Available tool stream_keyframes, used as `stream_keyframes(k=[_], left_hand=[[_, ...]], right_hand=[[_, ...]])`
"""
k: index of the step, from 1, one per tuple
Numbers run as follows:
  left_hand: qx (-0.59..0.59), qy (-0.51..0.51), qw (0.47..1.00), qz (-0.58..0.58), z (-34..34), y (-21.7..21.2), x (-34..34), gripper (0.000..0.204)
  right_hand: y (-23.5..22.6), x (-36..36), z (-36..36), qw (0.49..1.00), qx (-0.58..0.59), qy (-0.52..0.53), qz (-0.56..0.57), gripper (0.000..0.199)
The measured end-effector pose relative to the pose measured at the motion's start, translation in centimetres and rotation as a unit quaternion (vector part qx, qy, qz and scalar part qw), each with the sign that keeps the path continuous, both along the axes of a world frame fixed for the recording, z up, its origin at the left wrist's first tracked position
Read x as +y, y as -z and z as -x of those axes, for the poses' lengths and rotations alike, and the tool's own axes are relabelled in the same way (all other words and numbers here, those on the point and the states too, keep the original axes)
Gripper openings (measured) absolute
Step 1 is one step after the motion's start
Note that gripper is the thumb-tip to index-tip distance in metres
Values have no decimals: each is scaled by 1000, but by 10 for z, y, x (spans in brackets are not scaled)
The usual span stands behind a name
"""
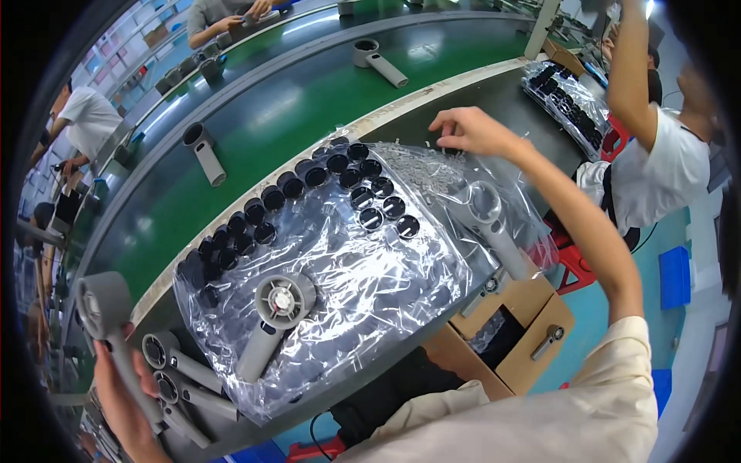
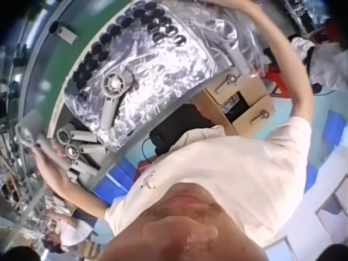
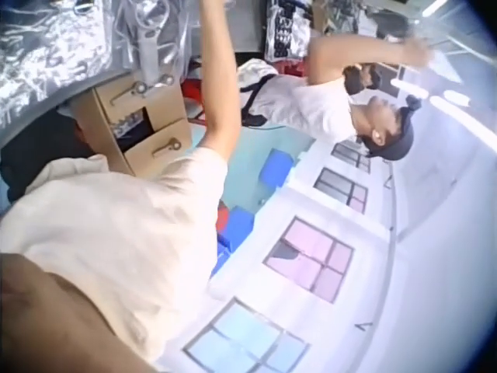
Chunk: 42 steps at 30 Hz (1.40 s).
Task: The person assembles plastic hair dryer components by hand, inserting internal components into the main hair dryer housing and snapping on plastic caps.
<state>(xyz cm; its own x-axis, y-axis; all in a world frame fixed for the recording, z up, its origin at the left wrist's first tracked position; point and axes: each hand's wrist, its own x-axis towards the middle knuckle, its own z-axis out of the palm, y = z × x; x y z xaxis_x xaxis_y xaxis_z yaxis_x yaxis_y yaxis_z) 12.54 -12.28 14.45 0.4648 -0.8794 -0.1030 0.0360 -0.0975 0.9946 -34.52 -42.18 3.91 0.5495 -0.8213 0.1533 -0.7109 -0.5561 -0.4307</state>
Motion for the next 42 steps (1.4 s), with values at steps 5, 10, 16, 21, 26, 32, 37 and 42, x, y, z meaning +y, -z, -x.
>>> stream_keyframes(k=[5,10,16,21,26,32,37,42], left_hand=[[64,-27,998,0,60,10,55,43],[205,19,977,47,104,39,76,40],[343,79,930,107,131,64,82,39],[341,83,933,84,132,76,88,38],[345,64,934,71,128,85,94,37],[342,62,936,64,119,90,95,36],[376,82,920,72,113,90,95,34],[387,91,916,62,113,88,93,32]], right_hand=[[10,-5,-22,999,15,2,41,22],[6,2,-13,999,14,-27,31,21],[-6,15,-34,996,57,-54,41,11],[2,1,-23,998,53,-30,8,8],[-2,8,-26,999,51,9,5,6],[1,-6,-4,992,93,62,-58,7],[-5,-10,-3,992,77,79,-67,10],[-51,13,-19,998,-23,59,-11,14]])
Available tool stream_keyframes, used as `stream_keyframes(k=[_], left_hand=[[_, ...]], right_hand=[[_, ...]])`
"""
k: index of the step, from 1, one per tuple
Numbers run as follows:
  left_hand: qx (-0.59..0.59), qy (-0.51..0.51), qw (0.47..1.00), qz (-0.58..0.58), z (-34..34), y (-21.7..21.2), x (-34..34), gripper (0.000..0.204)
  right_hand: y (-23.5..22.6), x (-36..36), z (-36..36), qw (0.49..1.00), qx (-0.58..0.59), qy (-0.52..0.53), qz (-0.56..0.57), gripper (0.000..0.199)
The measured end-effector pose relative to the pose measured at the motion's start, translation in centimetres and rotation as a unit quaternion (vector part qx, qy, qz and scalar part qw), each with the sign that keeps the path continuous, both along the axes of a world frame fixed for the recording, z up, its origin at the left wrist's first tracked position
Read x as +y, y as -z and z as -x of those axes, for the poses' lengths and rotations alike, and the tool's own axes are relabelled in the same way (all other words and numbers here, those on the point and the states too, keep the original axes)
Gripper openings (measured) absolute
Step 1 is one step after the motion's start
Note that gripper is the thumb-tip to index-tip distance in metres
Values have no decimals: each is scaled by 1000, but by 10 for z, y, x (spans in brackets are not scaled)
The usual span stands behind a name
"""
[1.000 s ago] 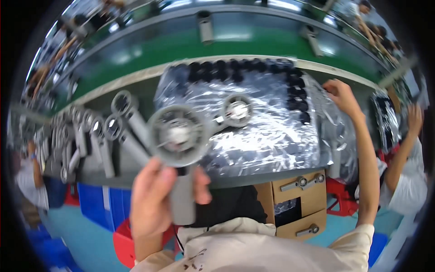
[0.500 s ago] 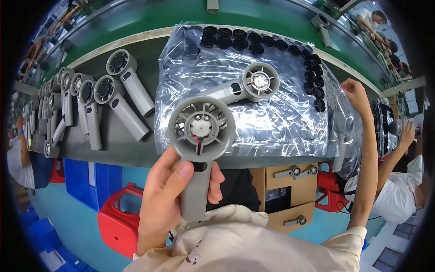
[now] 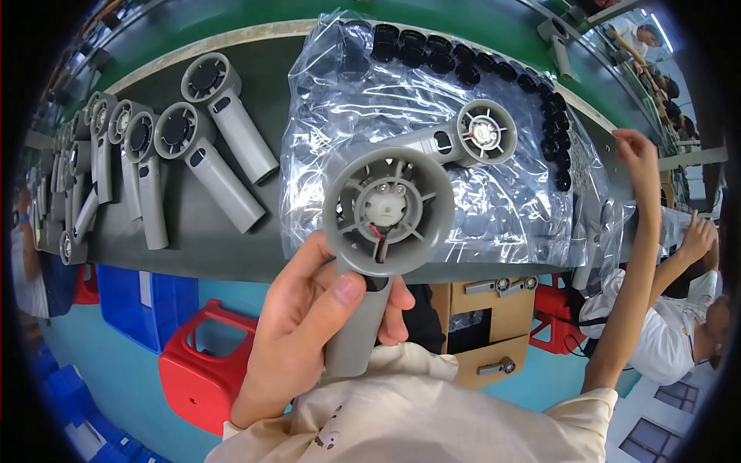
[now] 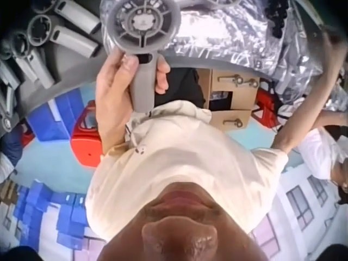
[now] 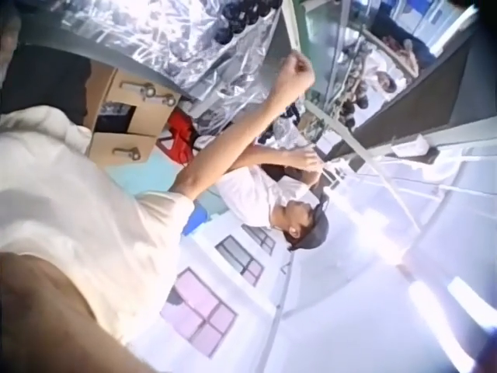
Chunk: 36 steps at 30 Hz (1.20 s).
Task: The person assembles plastic hair dryer components by hand, inserting internal components into the main hair dryer housing and snapping on plastic caps.
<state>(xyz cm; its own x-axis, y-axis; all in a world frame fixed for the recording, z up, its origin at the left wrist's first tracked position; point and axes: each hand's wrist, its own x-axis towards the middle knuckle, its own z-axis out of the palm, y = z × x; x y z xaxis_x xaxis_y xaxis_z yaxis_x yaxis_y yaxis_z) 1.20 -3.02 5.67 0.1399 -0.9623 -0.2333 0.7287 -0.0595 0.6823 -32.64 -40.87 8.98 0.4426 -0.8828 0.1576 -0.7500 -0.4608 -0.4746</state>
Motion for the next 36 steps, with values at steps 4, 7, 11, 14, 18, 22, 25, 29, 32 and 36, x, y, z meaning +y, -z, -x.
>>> stream_keyframes(k=[4,7,11,14,18,22,25,29,32,36], left_hand=[[7,-17,1000,1,0,5,4,29],[-4,-12,1000,-1,-1,5,2,27],[-35,-10,999,5,7,1,1,25],[-52,-41,997,26,6,1,9,26],[-19,-6,1000,-8,1,7,18,26],[-64,-12,998,-3,-1,9,23,26],[-111,-3,994,5,-3,8,25,26],[-83,-14,996,9,-1,2,20,25],[-80,-39,996,1,-4,9,25,25],[-138,-13,990,-19,-5,2,26,24]], right_hand=[[-35,118,-108,983,-151,-98,-44,14],[-48,195,-158,960,-144,-227,-76,12],[-54,250,-202,926,-56,-366,80,22],[-36,263,-225,908,-98,-374,162,31],[-15,279,-241,917,-135,-338,164,31],[-14,287,-249,919,-118,-339,161,24],[-17,292,-254,923,-102,-332,163,20],[-29,294,-253,934,-74,-299,178,14],[-23,292,-261,931,-84,-314,164,14],[-22,288,-257,927,-108,-321,159,16]])
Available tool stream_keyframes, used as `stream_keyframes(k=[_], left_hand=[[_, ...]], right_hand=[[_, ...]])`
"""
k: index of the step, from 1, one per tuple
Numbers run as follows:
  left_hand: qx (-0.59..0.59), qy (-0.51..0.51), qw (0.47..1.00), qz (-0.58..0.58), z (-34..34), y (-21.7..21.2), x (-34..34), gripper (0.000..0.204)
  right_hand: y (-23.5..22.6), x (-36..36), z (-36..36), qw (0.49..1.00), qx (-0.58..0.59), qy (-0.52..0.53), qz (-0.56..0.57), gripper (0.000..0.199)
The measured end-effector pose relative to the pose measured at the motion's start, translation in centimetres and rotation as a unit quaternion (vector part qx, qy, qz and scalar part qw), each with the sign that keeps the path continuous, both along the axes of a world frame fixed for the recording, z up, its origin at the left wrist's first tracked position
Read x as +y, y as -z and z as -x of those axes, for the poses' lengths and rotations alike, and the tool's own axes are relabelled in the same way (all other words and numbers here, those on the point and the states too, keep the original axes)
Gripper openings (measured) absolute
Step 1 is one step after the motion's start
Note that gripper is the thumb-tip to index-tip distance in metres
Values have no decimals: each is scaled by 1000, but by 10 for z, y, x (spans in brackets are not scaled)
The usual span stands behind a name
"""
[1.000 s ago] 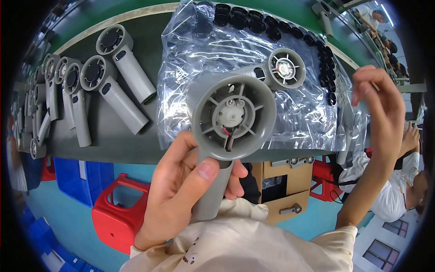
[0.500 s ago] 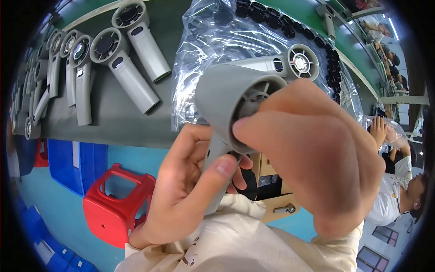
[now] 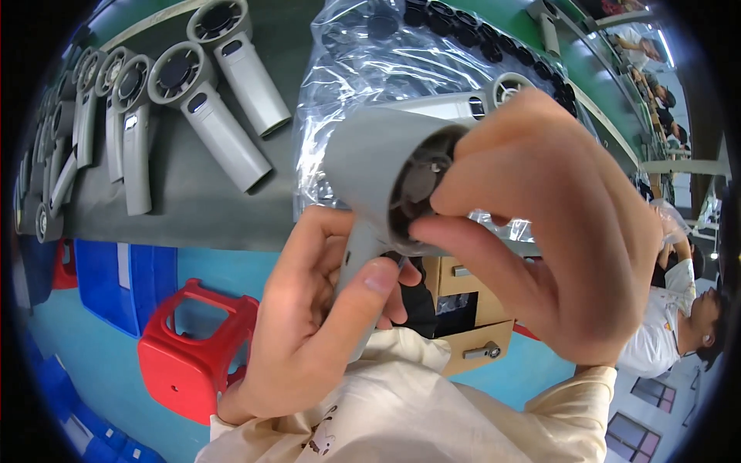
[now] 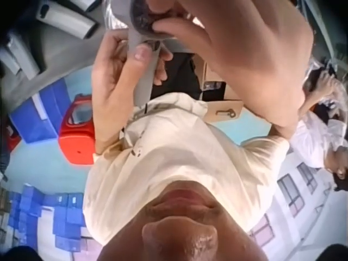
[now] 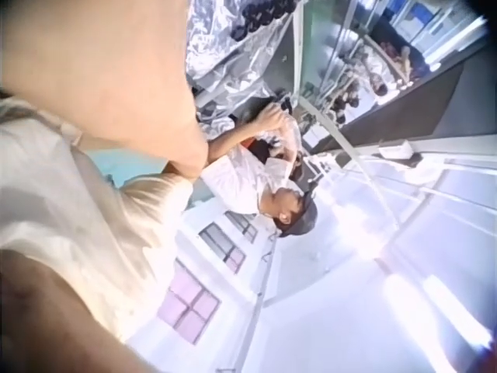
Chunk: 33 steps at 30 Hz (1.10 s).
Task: The person assembles plastic hair dryer components by hand, inserting internal components into the main hair dryer housing and snapping on plastic caps.
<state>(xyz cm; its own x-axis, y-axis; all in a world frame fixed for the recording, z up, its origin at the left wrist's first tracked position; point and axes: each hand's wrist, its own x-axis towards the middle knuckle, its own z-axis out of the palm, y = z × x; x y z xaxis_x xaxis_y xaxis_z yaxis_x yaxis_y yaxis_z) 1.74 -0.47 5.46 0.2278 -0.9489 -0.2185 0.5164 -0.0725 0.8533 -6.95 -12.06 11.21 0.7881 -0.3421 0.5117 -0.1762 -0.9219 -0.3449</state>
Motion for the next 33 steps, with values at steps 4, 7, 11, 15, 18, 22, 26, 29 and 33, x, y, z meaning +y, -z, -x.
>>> stream_keyframes(k=[4,7,11,15,18,22,26,29,33], left_hand=[[19,-51,997,56,5,0,-5,25],[3,-49,997,57,9,0,-9,25],[-6,-51,998,33,18,-3,-12,26],[3,-36,998,48,21,-3,-12,26],[3,-46,997,59,27,0,-18,25],[-157,-19,987,-14,34,-5,-24,23],[-94,-10,995,-20,47,6,-27,22],[53,29,998,-2,52,14,-36,30],[64,70,995,-19,69,16,-51,40]], right_hand=[[-1,-8,15,1000,-23,19,-2,18],[4,-14,21,999,-43,5,-14,20],[14,-17,28,997,-71,-20,-35,22],[23,-21,38,993,-100,-34,-50,25],[31,-27,49,991,-120,-33,-52,26],[26,-33,68,993,-65,-2,-103,24],[22,-43,88,982,20,25,-188,25],[14,-57,115,960,-45,23,-275,13],[46,-109,168,932,-57,357,-6,24]])
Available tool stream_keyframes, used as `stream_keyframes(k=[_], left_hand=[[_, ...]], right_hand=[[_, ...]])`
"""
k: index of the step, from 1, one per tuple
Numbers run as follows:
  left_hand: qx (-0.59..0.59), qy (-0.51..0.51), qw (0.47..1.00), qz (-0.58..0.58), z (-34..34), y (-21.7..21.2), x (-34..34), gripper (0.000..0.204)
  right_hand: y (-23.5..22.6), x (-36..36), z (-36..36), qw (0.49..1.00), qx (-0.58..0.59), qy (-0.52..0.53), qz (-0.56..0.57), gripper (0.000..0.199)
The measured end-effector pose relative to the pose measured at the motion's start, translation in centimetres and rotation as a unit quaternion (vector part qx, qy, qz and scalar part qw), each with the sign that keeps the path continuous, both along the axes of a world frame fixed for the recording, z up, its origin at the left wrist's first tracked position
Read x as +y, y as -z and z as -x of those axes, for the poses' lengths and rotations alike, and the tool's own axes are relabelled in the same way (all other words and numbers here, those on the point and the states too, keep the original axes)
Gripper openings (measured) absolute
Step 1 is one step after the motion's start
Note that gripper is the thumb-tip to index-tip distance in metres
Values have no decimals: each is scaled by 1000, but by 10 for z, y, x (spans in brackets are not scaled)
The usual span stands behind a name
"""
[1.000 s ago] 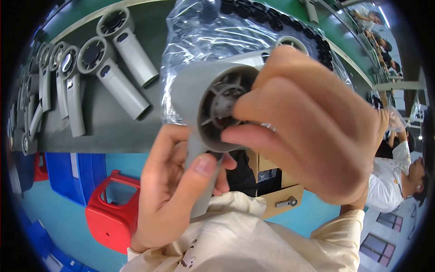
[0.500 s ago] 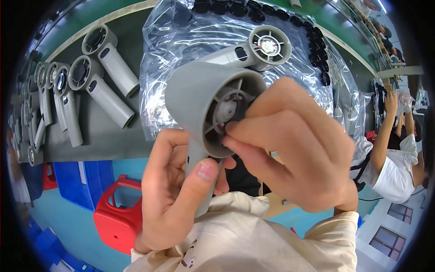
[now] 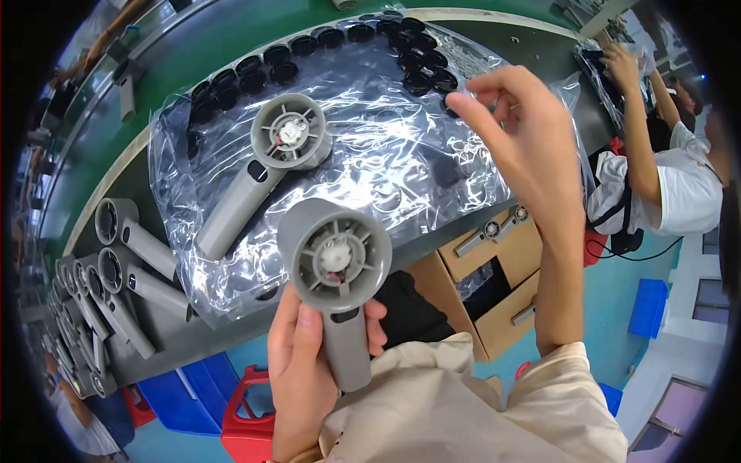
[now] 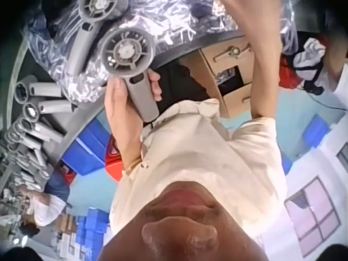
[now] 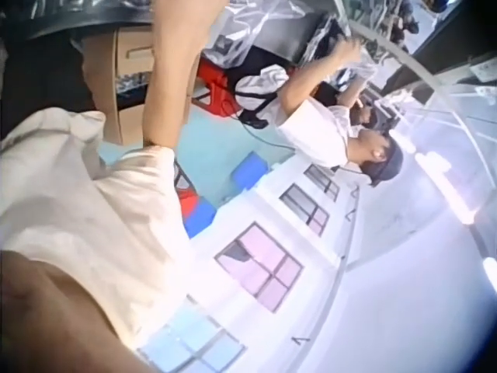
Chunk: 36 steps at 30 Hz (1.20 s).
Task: The person assembles plastic hair dryer components by hand, inserting internal components into the main hair dryer housing and snapping on plastic caps.
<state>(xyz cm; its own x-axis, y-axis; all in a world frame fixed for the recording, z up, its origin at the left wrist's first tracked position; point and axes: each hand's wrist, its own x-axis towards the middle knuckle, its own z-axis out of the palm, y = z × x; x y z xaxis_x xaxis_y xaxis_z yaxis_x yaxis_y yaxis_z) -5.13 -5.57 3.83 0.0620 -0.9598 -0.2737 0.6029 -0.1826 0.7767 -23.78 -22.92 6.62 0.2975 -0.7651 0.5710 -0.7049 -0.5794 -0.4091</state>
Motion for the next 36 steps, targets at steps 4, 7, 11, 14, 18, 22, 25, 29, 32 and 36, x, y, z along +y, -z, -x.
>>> stream_keyframes(k=[4,7,11,14,18,22,25,29,32,36], left_hand=[[15,5,1000,4,5,5,-5,40],[10,-12,1000,17,3,9,-11,38],[37,-12,999,16,0,18,-22,38],[65,-4,997,29,-7,19,-21,41],[105,26,993,37,-10,18,-19,50],[205,64,976,38,-15,18,-13,65],[245,81,965,54,-19,21,-9,87],[262,95,957,85,-18,14,-12,101],[261,78,958,90,-17,7,-13,101],[184,22,980,79,-21,-6,-12,95]], right_hand=[[46,-29,6,997,53,59,12,35],[43,-33,4,995,1,52,-82,33],[42,-41,20,967,-105,18,-229,27],[34,-44,24,941,-199,-8,-275,22],[20,-38,21,955,-210,2,-209,21],[-11,0,12,937,-242,-95,-233,24],[-17,28,-20,890,-322,-154,-286,37],[-21,50,-20,936,-174,-171,-255,45],[-37,58,-19,964,-99,-151,-196,41],[-47,59,-23,961,-88,-176,-197,32]])
